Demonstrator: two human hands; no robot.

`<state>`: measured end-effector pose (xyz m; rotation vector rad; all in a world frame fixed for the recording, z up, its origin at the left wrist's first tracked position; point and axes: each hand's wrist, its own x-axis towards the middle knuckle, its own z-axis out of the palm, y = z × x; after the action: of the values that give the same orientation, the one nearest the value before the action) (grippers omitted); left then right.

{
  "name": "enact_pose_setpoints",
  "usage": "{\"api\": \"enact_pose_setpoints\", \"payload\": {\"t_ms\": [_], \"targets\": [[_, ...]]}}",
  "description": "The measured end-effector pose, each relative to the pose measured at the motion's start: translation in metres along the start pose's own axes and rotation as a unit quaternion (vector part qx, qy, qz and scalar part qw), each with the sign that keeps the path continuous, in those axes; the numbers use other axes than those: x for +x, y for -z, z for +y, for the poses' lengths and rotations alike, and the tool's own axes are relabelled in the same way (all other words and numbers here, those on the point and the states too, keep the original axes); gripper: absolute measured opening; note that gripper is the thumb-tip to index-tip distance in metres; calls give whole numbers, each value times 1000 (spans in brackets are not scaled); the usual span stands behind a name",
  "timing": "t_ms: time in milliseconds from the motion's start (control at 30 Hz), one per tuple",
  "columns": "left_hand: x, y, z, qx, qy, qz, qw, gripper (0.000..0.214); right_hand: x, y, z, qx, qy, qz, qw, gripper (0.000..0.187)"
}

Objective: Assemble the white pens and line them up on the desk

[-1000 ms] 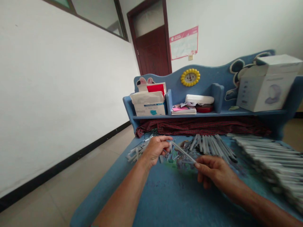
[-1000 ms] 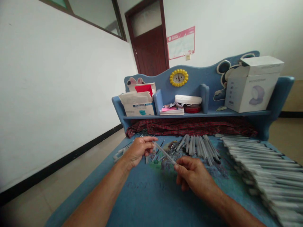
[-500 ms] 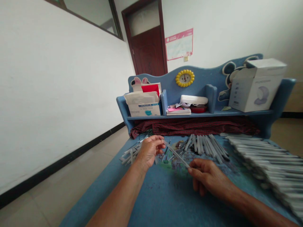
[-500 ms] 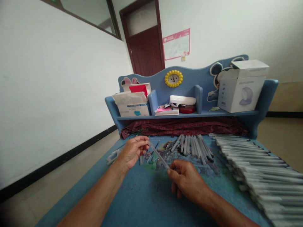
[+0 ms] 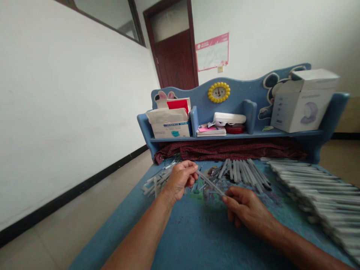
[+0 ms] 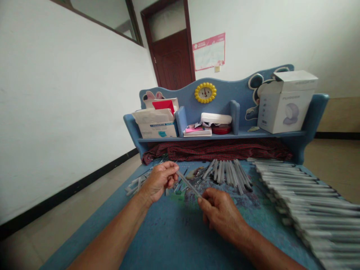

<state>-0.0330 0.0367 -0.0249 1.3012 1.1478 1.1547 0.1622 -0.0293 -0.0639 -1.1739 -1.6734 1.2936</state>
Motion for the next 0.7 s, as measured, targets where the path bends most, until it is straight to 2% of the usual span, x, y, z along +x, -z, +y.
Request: {"api": "enact_pose_setpoints", "payload": {"t_ms": [233, 700], "targets": [[-4, -11, 0, -50, 34, -11, 998, 13, -1, 0, 0, -25, 23, 50, 998, 30], [-10, -19, 2, -39, 27, -28, 998, 15, 0, 2, 3, -126, 89, 138, 978, 28]]}}
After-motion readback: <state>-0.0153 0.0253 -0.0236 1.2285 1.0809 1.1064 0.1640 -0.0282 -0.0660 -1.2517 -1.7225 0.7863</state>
